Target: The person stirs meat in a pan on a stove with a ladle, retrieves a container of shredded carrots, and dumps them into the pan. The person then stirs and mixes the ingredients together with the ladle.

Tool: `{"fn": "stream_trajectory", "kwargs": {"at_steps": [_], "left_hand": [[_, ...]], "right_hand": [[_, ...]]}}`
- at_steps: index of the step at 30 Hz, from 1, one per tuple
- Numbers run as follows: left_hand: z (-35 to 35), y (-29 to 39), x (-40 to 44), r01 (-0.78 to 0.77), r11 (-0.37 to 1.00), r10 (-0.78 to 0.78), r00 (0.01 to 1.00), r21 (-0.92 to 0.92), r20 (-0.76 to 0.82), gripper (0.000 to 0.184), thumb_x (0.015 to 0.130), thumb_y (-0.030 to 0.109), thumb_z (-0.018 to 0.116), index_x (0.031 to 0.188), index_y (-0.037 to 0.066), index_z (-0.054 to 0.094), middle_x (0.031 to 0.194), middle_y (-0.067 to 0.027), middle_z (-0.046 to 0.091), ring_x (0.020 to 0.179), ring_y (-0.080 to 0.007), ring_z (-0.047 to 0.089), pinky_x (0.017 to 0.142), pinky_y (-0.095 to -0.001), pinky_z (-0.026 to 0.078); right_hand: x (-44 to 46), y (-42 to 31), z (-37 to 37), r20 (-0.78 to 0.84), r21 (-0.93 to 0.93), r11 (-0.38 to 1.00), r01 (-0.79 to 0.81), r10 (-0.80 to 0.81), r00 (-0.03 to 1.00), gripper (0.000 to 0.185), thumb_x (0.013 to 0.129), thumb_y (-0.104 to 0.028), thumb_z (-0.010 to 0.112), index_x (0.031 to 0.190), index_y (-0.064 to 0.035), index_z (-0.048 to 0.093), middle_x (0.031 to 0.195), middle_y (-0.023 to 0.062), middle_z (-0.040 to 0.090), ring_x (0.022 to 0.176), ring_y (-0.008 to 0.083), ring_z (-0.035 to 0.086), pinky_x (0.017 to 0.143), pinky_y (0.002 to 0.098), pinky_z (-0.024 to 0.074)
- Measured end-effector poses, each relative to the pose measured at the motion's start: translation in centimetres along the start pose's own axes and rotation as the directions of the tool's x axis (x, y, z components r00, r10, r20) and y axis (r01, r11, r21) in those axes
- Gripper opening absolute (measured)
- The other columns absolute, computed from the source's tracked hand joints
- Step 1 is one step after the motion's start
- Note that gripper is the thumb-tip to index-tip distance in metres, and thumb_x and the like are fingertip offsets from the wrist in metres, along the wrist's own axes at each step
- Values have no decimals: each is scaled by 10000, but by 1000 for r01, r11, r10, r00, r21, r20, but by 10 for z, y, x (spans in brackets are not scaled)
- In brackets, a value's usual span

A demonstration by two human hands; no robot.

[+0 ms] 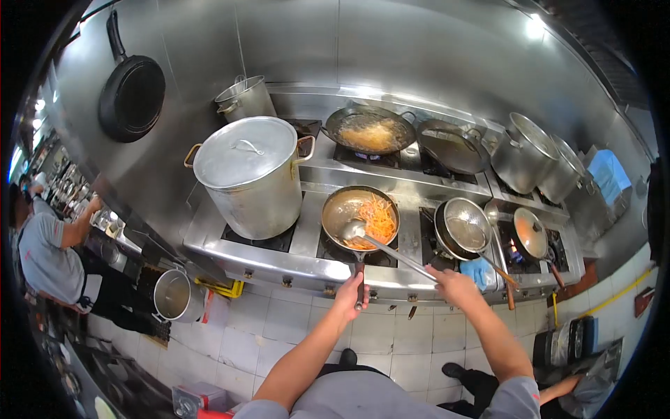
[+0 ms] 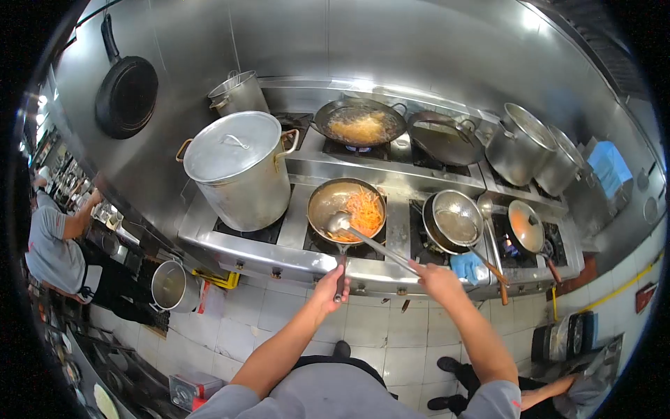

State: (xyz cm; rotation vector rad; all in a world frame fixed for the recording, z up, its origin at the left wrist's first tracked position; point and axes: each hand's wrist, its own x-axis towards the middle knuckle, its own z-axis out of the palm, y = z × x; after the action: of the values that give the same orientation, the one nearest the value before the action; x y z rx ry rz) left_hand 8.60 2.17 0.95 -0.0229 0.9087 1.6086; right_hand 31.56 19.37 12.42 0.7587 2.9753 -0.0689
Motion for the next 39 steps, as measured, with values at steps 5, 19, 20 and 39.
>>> {"fn": "stream_trajectory", "kwargs": {"at_steps": [5, 19, 20, 39], "left_hand": [[0, 0, -2, -1, 1000, 1, 1000, 22, -6, 225, 932, 358, 507, 1022, 157, 464, 694, -15, 517, 446, -140, 474, 347, -279, 356], [-26, 19, 0, 73, 994, -76, 996, 76, 40, 194, 945, 345, 485, 1033, 174, 457, 686, -15, 512, 424, -147, 470, 335, -293, 361], [-27, 20, 0, 84, 993, -88, 995, 86, 47, 194, 945, 345, 485, 1033, 174, 457, 686, -15, 512, 424, -147, 470, 335, -293, 361], [-41, 39, 0, 120, 982, -130, 990, 147, 62, 286, 929, 379, 509, 1133, 185, 456, 704, -10, 517, 426, -141, 472, 328, -294, 384]], "right_hand": [[18, -4, -17, -28, 0, 992, -126, 126, 992, 608, 805, -196, 619, 1370, -206, 394, 850, 109, 606, 733, 315, 620, 638, 434, 506], [-12, -99, 21, 396, 746, 418, -518, 347, 850, 657, 839, -150, 580, 1413, -113, 263, 702, 111, 590, 517, 209, 587, 469, 357, 481], [-7, -94, 31, 397, 747, 408, -525, 359, 844, 657, 839, -150, 580, 1413, -113, 263, 702, 111, 590, 517, 209, 587, 469, 357, 481], [35, -154, 18, 292, 789, 383, -480, 455, 842, 742, 807, -68, 552, 1451, -102, 185, 697, 87, 551, 459, 160, 541, 420, 307, 461]]}}
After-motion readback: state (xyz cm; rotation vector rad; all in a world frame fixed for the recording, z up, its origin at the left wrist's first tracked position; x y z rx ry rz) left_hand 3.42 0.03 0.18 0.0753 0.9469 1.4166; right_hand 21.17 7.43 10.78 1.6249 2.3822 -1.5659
